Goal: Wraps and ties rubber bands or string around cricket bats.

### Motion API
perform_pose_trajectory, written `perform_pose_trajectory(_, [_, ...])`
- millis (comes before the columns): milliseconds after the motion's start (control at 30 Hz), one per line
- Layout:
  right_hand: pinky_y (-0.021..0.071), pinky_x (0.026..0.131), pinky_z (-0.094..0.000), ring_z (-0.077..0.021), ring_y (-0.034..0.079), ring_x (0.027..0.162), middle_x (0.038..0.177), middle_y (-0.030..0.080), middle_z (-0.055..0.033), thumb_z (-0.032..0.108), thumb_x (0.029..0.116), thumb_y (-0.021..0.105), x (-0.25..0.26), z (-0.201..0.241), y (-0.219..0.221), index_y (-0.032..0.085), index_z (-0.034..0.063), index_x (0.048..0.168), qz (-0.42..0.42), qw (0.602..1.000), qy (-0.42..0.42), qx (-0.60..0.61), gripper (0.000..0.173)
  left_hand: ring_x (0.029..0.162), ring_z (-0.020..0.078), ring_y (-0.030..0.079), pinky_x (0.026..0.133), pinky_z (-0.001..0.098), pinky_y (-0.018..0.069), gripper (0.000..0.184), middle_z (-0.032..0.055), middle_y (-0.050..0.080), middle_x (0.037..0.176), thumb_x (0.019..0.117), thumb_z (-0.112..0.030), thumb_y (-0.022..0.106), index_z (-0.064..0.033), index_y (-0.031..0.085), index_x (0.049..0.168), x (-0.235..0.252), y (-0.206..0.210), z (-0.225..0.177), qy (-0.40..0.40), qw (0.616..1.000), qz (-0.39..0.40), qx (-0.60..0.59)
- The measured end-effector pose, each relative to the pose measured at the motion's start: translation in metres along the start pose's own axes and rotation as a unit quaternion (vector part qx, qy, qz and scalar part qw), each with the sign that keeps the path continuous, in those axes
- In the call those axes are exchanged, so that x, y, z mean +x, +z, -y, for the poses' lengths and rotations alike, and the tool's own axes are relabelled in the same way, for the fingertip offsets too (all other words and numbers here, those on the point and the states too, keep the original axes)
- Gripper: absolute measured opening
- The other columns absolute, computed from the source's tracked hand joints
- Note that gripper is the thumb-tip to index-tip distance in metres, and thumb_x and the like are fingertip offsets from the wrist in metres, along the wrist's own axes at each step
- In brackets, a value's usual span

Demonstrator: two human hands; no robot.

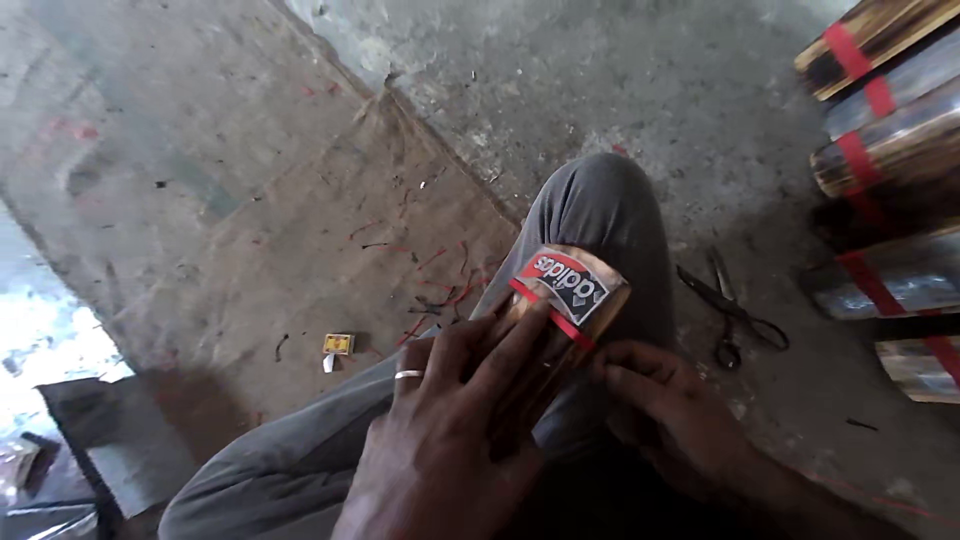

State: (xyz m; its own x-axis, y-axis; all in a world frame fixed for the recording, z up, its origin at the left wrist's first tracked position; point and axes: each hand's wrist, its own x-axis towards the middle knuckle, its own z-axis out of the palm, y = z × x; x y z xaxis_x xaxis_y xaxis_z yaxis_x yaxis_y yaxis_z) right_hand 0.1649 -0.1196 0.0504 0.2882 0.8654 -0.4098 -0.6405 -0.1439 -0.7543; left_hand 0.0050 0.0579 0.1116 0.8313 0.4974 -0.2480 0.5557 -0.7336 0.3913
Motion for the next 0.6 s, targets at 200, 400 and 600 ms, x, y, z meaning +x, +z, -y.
perform_pose_trajectory(200, [0.04, 0.05, -0.0152, 0.0002, 0.045, 0.054, 0.069, 0.053, 0.0021, 0.022, 0.105, 0.057, 0.001, 0.019, 0.018, 0.072, 0.0139, 0.109, 0.032, 0.997, -0.065, -0.011, 0.018, 0.106, 0.0076, 0.063, 0.08, 0.0338, 0.0621, 0.094, -0.0078, 0.053, 0.137, 0.0772, -0.035, 0.082, -0.0529, 0.032, 0.155, 0.004, -0.008, 0.026, 0.028, 0.933, 0.152, -0.325])
perform_pose_trajectory(400, [0.04, 0.048, -0.0195, -0.007, 0.045, 0.054, 0.075, 0.056, -0.0036, 0.023, 0.1057, 0.054, 0.026, 0.012, 0.015, 0.072, 0.0136, 0.113, -0.038, 0.995, -0.029, -0.083, 0.021, 0.139, 0.0323, 0.046, 0.099, 0.0614, 0.0461, 0.058, 0.0035, 0.041, 0.159, 0.0965, -0.042, 0.062, -0.0401, 0.047, 0.152, -0.01, 0.006, 0.011, -0.012, 0.989, -0.139, -0.045])
perform_pose_trajectory(600, [0.0351, 0.048, -0.02, -0.0072, 0.04, 0.052, 0.068, 0.048, -0.001, 0.024, 0.1042, 0.055, 0.017, -0.006, 0.006, 0.073, 0.0161, 0.115, -0.091, 0.989, 0.013, -0.114, 0.022, 0.154, 0.0403, 0.02, 0.099, 0.073, 0.0375, 0.092, 0.0069, 0.012, 0.173, 0.0891, -0.058, 0.061, -0.0289, 0.018, 0.165, -0.01, 0.097, -0.006, -0.098, 0.968, -0.143, 0.182])
